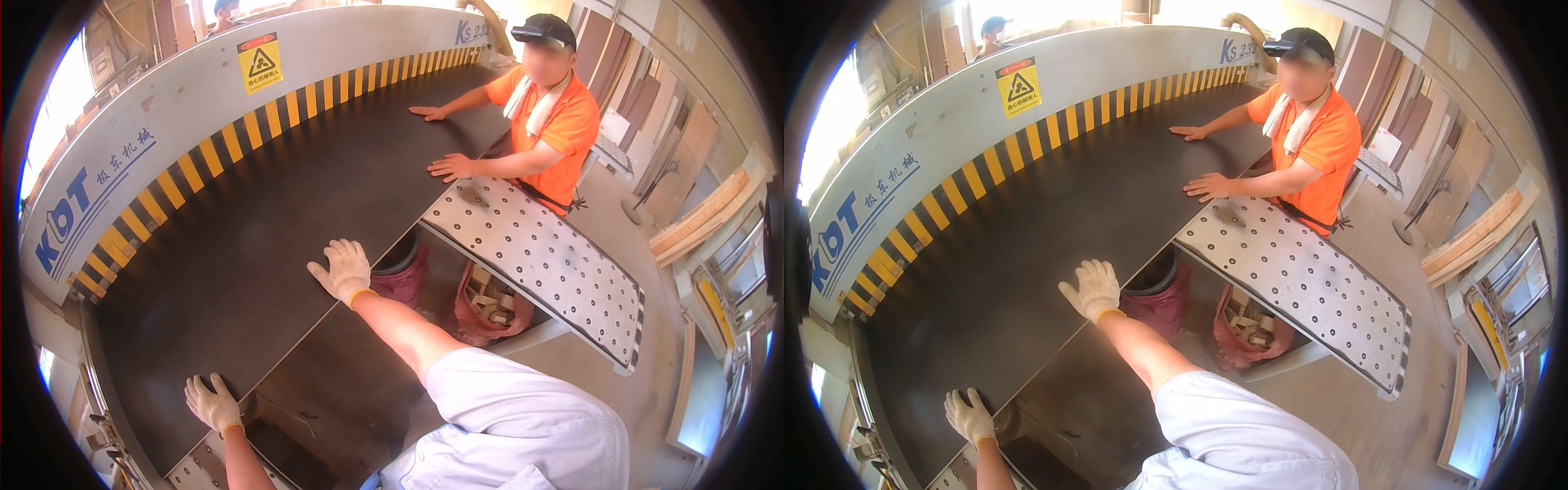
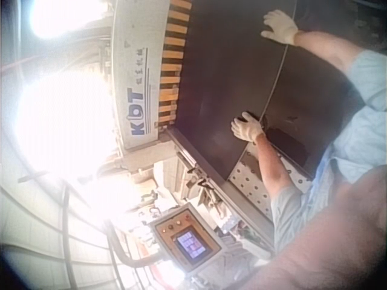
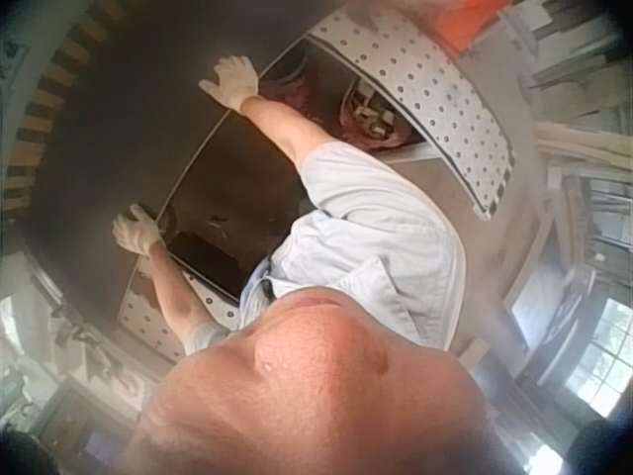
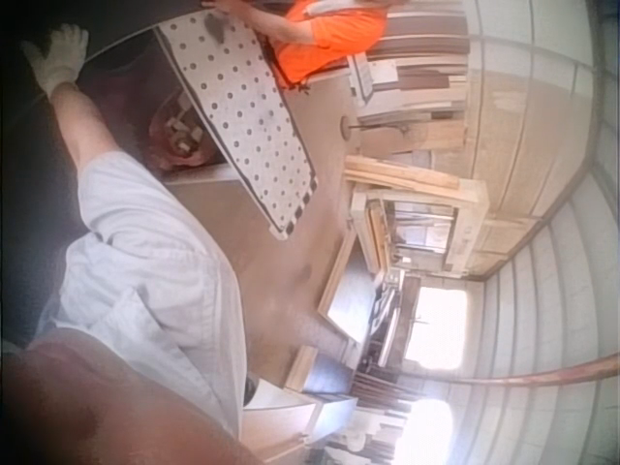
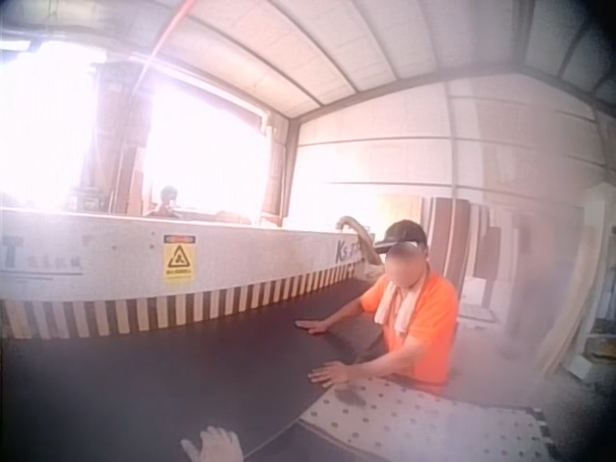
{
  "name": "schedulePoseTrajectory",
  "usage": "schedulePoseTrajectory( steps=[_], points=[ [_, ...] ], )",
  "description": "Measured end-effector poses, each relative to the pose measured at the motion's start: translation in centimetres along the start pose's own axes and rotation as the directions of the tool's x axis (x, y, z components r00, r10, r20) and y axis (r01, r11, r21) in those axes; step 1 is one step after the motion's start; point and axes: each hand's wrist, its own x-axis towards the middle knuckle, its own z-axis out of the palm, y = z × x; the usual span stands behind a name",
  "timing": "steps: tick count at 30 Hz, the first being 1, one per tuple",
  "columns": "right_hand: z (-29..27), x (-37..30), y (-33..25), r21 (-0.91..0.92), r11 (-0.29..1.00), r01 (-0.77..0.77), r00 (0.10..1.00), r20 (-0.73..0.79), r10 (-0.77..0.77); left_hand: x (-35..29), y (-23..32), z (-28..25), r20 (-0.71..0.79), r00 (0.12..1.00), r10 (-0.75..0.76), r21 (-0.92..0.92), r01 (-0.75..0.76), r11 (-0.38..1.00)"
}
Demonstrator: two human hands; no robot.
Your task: The person feeds a board into a cutting machine with a coworker, operates the machine control panel, and removes cut strips. They then rotate and reload the board back into the cutting machine to perform another cut.
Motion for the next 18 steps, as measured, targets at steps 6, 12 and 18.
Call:
schedulePoseTrajectory(
  steps=[6, 12, 18],
  points=[
    [0.02, 0.01, 0.03, -0.008, 1.0, 0.019, 0.999, -0.025, -0.02, -0.04, 0.18, -0.3, 0.007, 1.0, -0.007, 0.003, 0.007, 1.0],
    [0.21, 0.13, 0.25, 0.006, 1.0, 0.024, 0.999, -0.034, -0.024, -0.05, 0.29, -0.25, 0.004, 1.0, -0.006, -0.001, 0.006, 1.0],
    [0.12, 0.18, -0.13, -0.008, 1.0, 0.02, 1.0, -0.004, -0.02, 0.11, -0.33, 0.22, -0.012, 1.0, 0.002, 0.006, -0.001, 1.0]
  ],
)
